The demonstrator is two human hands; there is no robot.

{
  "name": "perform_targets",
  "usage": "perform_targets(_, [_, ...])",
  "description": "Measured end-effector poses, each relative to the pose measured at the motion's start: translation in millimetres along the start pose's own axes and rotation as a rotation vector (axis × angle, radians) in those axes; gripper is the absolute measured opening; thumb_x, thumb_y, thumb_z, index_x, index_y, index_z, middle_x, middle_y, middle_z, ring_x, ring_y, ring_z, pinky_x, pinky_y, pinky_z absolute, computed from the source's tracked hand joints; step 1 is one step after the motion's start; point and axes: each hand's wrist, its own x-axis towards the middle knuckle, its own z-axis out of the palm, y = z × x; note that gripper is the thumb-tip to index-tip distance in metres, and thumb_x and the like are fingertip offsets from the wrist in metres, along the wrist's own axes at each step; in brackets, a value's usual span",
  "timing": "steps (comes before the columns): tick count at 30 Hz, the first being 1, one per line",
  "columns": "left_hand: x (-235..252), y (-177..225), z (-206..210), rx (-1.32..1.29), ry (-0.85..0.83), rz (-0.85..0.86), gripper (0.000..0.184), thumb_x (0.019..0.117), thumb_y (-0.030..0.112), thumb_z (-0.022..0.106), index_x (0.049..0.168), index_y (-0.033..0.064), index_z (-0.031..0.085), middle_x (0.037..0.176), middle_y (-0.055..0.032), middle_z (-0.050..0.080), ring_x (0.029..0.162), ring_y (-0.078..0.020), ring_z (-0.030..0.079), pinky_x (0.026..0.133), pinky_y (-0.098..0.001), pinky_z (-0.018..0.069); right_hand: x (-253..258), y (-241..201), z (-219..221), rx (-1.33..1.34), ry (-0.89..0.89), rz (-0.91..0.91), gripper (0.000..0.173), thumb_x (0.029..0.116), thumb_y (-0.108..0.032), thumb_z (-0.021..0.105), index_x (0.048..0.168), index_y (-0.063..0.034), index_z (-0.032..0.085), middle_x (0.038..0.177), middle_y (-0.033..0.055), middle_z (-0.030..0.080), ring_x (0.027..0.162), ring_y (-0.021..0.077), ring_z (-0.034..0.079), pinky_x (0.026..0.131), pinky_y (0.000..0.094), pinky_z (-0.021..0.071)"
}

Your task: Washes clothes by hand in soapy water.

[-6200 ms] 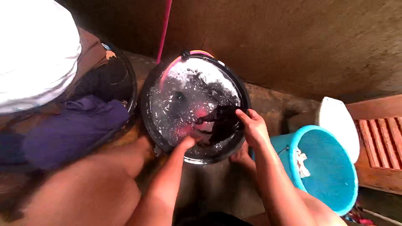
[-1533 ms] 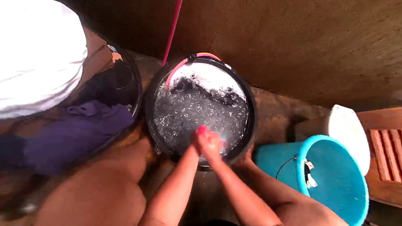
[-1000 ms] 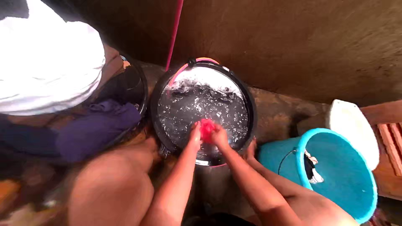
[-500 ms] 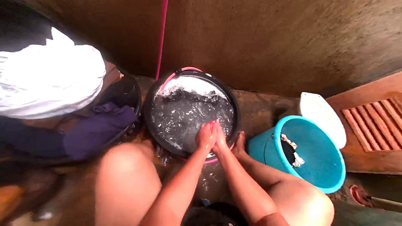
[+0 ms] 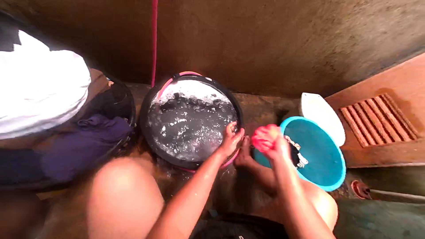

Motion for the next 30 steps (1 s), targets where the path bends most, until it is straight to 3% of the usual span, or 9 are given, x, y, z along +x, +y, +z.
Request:
perform_targets(3, [8, -16, -29, -0.021, 0.014, -0.213, 0.065, 0.1068, 0.042, 0.053, 0.162, 0.0178, 0.028, 0.156, -0.021, 0.044, 0.138, -0.0398, 0.05, 0.104, -0.0617, 0.0482, 7, -82, -59, 0.006, 0.151, -0.346, 0.039, 0.1107, -0.045, 0.032, 0.119, -0.0131, 0.054, 0.09, 0.0047, 0.067, 0.078, 0.0165, 0.067, 0.07, 0.0384, 0.0594])
perform_targets(6, [18, -43, -60, -0.156, 0.234, -0.369, 0.056, 0.1084, 0.038, 0.051, 0.157, 0.0136, 0.036, 0.15, -0.0236, 0.049, 0.133, -0.0397, 0.053, 0.103, -0.0579, 0.0491, 32, -128, -94, -0.549, 0.559, -0.579, 0.053, 0.1132, -0.04, 0.027, 0.14, -0.0017, 0.052, 0.126, 0.0144, 0.064, 0.111, 0.0224, 0.066, 0.093, 0.0443, 0.0569])
perform_targets(9, [19, -58, -86, -0.213, 0.439, -0.415, 0.05, 0.1102, 0.029, 0.048, 0.154, 0.007, 0.039, 0.151, -0.0235, 0.048, 0.135, -0.0378, 0.051, 0.106, -0.0558, 0.0462, 60, -136, -105, -1.61, 0.554, -0.25, 0.062, 0.1046, -0.036, 0.056, 0.155, -0.0028, 0.041, 0.162, 0.0354, 0.023, 0.149, 0.0525, 0.027, 0.116, 0.0715, 0.0258])
perform_targets(11, [27, -69, -105, -0.214, 0.56, -0.402, 0.048, 0.1099, 0.025, 0.048, 0.153, 0.0039, 0.04, 0.15, -0.0251, 0.048, 0.135, -0.0382, 0.051, 0.106, -0.0565, 0.045, 75, -111, -71, -1.898, 0.402, -0.325, 0.069, 0.095, -0.031, 0.071, 0.154, -0.0081, 0.045, 0.162, 0.0417, 0.015, 0.147, 0.0655, 0.014, 0.109, 0.0865, 0.0134])
perform_targets(15, [31, -82, -134, -0.144, 0.697, -0.381, 0.045, 0.1091, 0.022, 0.049, 0.149, 0.0013, 0.046, 0.143, -0.0265, 0.053, 0.125, -0.038, 0.056, 0.1, -0.0555, 0.0499, 103, 30, 6, -1.955, -0.287, -0.355, 0.052, 0.0947, -0.03, 0.072, 0.141, -0.0091, 0.06, 0.14, 0.0271, 0.057, 0.13, 0.0483, 0.053, 0.104, 0.0708, 0.0443])
perform_targets(18, [21, -83, -146, 0.04, 0.665, -0.405, 0.042, 0.1052, 0.013, 0.052, 0.146, 0.0023, 0.052, 0.144, -0.0261, 0.054, 0.132, -0.0396, 0.053, 0.105, -0.059, 0.0453, 111, 158, 19, -2.092, -0.717, -0.027, 0.079, 0.087, -0.05, 0.074, 0.154, -0.0177, 0.047, 0.159, 0.0259, 0.038, 0.147, 0.0506, 0.034, 0.112, 0.0764, 0.0295])
perform_targets(21, [11, -81, -151, 0.36, 0.32, -0.363, 0.049, 0.0998, -0.001, 0.055, 0.148, 0.0106, 0.052, 0.147, -0.0184, 0.056, 0.131, -0.0337, 0.057, 0.106, -0.0532, 0.049, 86, 205, 51, -2.197, -0.803, 0.267, 0.071, 0.0905, -0.032, 0.074, 0.152, -0.0074, 0.048, 0.158, 0.0296, 0.038, 0.145, 0.0531, 0.034, 0.11, 0.0784, 0.0292])
perform_targets(26, [23, -83, -146, 0.854, -0.121, -0.39, 0.071, 0.0854, 0.004, 0.075, 0.151, 0.0108, 0.049, 0.149, -0.0196, 0.053, 0.139, -0.0386, 0.049, 0.115, -0.06, 0.0395, 62, 129, 110, -1.797, -1.018, 0.126, 0.032, 0.1013, -0.022, 0.064, 0.128, -0.0034, 0.067, 0.12, 0.0204, 0.07, 0.109, 0.0347, 0.068, 0.099, 0.0578, 0.0524])
perform_targets(30, [14, -77, -142, 0.395, -0.01, -0.341, 0.052, 0.0949, 0.01, 0.072, 0.143, 0.0024, 0.055, 0.137, -0.0186, 0.063, 0.126, -0.0272, 0.061, 0.11, -0.0452, 0.0473, 5, -22, 124, -1.487, -0.741, -0.251, 0.027, 0.0957, -0.013, 0.072, 0.122, -0.0087, 0.069, 0.098, 0.009, 0.073, 0.075, 0.0184, 0.07, 0.07, 0.0414, 0.0623])
